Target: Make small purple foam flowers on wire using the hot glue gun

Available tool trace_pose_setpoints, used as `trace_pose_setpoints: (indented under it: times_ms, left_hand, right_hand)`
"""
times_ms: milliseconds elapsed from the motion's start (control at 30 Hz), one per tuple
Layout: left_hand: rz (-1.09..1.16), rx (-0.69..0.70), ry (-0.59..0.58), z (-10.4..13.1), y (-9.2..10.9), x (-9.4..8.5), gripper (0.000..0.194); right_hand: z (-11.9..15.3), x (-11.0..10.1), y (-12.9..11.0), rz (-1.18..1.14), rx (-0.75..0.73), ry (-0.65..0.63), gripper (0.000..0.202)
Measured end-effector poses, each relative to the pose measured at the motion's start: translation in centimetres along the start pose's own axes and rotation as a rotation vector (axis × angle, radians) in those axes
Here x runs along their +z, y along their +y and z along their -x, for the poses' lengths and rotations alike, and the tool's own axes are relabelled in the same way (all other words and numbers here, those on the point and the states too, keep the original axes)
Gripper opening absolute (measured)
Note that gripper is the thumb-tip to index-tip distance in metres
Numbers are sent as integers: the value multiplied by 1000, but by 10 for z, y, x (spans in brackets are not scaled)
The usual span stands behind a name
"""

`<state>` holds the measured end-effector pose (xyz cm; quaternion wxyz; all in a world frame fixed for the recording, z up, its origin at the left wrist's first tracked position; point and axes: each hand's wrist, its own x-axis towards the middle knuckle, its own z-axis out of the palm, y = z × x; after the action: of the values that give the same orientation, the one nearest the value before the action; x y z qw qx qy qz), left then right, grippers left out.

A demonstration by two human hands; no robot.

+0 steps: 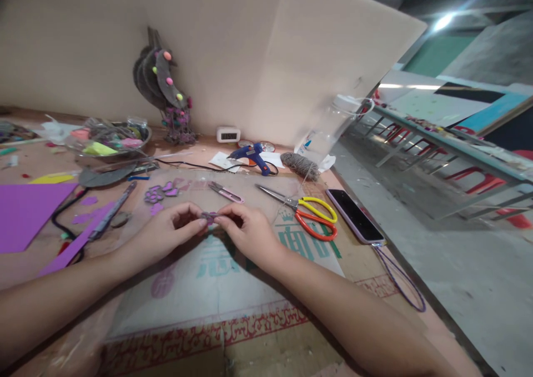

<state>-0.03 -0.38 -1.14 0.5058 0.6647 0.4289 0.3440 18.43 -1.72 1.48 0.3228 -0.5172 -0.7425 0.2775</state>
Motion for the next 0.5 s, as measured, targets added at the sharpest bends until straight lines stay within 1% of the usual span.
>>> trace_pose_setpoints:
  times_ms: [133,300,400,500]
  left_hand:
    - [15,-5,-6,1,3,1,20]
    - [-51,-8,1,1,5,1,18]
    - [-47,-15,15,0,6,2,19]
    - [-35,-19,24,-1,6,2,18]
  right_hand:
    - [0,1,1,26,6,-36,12]
    - [1,3,1,51,2,-62,13]
    - [2,2,1,52,-3,-77,16]
    - [2,1,2,39,16,-85,15]
